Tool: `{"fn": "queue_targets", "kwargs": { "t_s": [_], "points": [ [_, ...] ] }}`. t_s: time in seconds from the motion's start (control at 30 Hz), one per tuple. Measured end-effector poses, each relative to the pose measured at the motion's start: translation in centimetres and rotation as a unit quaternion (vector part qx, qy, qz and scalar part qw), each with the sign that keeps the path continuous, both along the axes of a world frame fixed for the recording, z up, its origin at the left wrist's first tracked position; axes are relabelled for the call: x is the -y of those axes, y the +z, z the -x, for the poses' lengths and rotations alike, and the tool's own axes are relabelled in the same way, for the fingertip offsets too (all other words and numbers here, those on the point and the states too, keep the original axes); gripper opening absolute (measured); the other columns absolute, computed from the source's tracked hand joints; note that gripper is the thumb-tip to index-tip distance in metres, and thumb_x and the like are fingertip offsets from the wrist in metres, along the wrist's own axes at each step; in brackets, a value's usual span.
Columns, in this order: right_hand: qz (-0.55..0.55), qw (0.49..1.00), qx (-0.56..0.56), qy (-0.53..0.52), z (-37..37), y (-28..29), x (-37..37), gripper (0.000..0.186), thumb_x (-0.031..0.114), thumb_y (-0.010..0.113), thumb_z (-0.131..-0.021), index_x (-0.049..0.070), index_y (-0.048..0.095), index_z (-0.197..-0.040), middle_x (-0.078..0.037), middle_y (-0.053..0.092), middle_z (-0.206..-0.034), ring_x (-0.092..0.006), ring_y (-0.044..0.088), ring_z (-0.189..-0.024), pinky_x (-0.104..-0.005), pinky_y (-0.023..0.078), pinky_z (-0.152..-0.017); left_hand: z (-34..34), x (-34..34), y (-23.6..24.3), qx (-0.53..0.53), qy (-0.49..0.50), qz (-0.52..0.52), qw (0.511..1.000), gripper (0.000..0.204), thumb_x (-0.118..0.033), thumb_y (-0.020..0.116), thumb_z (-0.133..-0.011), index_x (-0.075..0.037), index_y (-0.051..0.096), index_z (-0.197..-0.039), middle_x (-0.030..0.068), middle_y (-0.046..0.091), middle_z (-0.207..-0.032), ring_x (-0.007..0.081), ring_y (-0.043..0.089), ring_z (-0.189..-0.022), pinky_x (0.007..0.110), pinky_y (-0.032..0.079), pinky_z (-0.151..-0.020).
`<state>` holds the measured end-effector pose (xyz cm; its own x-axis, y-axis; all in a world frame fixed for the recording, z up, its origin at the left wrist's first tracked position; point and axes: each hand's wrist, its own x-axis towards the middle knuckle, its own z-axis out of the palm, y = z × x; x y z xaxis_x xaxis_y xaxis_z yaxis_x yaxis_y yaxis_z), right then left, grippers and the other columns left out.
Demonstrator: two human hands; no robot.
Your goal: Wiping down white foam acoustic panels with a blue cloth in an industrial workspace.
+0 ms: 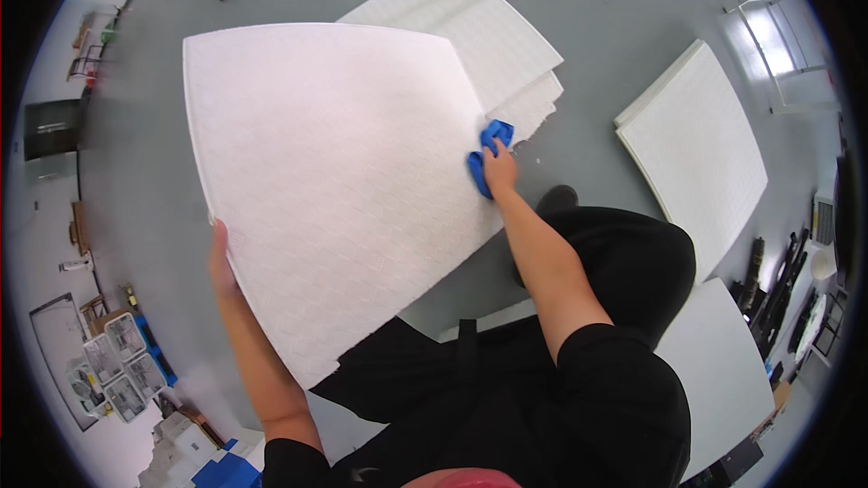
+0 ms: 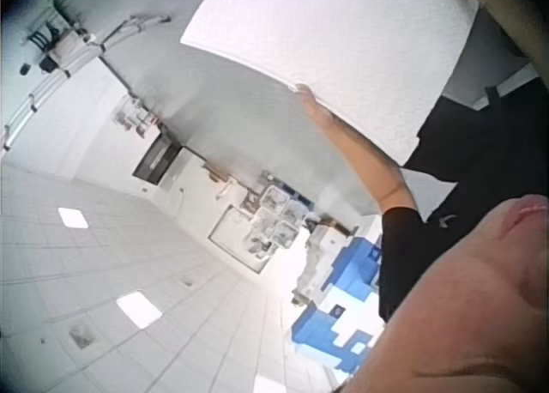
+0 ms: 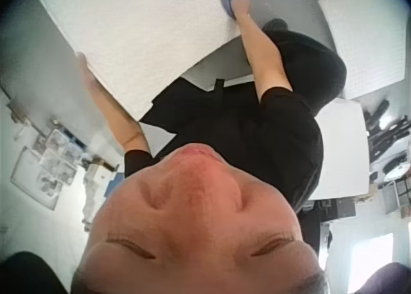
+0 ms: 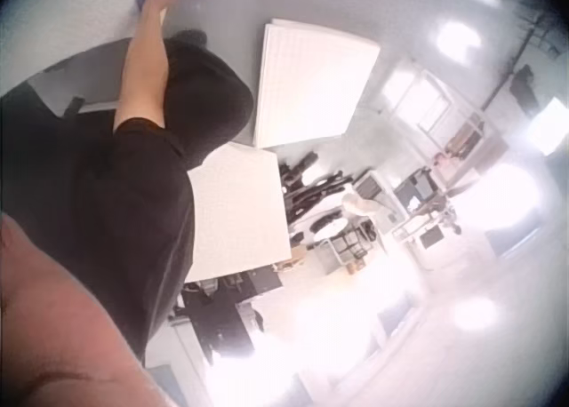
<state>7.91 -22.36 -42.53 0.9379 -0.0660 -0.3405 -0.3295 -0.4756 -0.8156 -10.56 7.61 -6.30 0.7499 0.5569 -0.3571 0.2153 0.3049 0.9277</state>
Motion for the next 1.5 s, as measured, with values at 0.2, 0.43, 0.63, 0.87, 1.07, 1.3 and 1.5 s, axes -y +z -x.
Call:
{"fn": "queue_targets", "kwargs": {
  "t_s": [0.2, 0.43, 0.63, 0.87, 1.07, 1.3, 1.5],
  "points": [
    [-0.160, 0.964, 0.175, 0.123, 2.7, 13.7, -8.9, 0.036, 0.015, 0.055, -0.084, 0.004, 0.058, -0.118, -0.012, 0.053, -0.130, -0.0284, 0.050, -0.120, -0.0337, 0.037, -0.103, -1.3, 1.0, 0.6, 0.032, -0.020, 0.047, 0.998, 0.064, -0.046, 0.040, -0.095, 0.002, 0.034, -0.137, 0.0180, 0.042, -0.137, 0.0287, 0.044, -0.123, 0.039, 0.037, -0.102],
    [-0.279, 0.856, 0.314, 0.302, 10.9, 33.0, -12.6, 0.035, 0.010, 0.063, -0.078, 0.008, 0.060, -0.113, -0.010, 0.052, -0.130, -0.0289, 0.047, -0.122, -0.0377, 0.039, -0.101, -1.8, 1.9, 1.4, 0.102, -0.064, 0.180, 0.976, 0.064, -0.048, 0.038, -0.096, 0.001, 0.035, -0.137, 0.0167, 0.044, -0.137, 0.0285, 0.046, -0.122, 0.042, 0.037, -0.104],
    [-0.174, 0.933, 0.209, 0.237, 8.8, 22.0, -8.1, 0.037, 0.012, 0.057, -0.082, 0.009, 0.057, -0.119, -0.008, 0.051, -0.132, -0.0270, 0.048, -0.121, -0.0347, 0.038, -0.102, -1.5, 2.5, 1.3, 0.082, -0.037, 0.124, 0.988, 0.062, -0.046, 0.040, -0.096, 0.002, 0.037, -0.136, 0.0170, 0.045, -0.135, 0.0289, 0.048, -0.120, 0.040, 0.037, -0.103],
    [-0.013, 0.999, -0.010, 0.041, 7.6, 10.1, -0.9, 0.044, 0.031, 0.055, -0.084, 0.007, 0.057, -0.121, -0.017, 0.058, -0.121, -0.0331, 0.055, -0.111, -0.0377, 0.042, -0.095, -1.3, 2.4, 0.2, 0.143, -0.061, 0.108, 0.982, 0.065, -0.051, 0.034, -0.096, 0.001, 0.039, -0.135, 0.0162, 0.047, -0.133, 0.0261, 0.048, -0.119, 0.036, 0.039, -0.101],
    [-0.175, 0.955, 0.155, 0.180, 8.6, 23.2, -8.3, 0.036, 0.020, 0.055, -0.085, 0.005, 0.057, -0.118, -0.011, 0.053, -0.130, -0.0295, 0.049, -0.120, -0.0357, 0.037, -0.101, -2.2, 4.2, 1.7, 0.135, -0.055, 0.078, 0.986, 0.068, -0.055, 0.028, -0.096, 0.000, 0.040, -0.133, 0.0150, 0.051, -0.128, 0.0245, 0.051, -0.115, 0.036, 0.041, -0.098],
    [-0.288, 0.833, 0.319, 0.348, 11.2, 35.2, -15.0, 0.034, 0.014, 0.060, -0.082, 0.010, 0.060, -0.115, -0.010, 0.051, -0.132, -0.0301, 0.044, -0.124, -0.0384, 0.038, -0.102, -1.9, 2.7, 1.7, 0.151, -0.066, 0.014, 0.986, 0.068, -0.057, 0.027, -0.095, 0.000, 0.042, -0.131, 0.0141, 0.053, -0.125, 0.0224, 0.054, -0.110, 0.038, 0.045, -0.095],
    [-0.238, 0.836, 0.375, 0.322, 3.1, 36.6, -22.8, 0.034, 0.021, 0.058, -0.084, 0.011, 0.059, -0.116, -0.011, 0.052, -0.130, -0.0319, 0.050, -0.117, -0.0377, 0.040, -0.099, -1.3, 1.5, 1.5, 0.116, -0.144, 0.138, 0.973, 0.063, -0.037, 0.052, -0.091, -0.001, 0.030, -0.138, 0.0133, 0.049, -0.127, 0.0228, 0.052, -0.113, 0.038, 0.045, -0.095]
  ]
}}
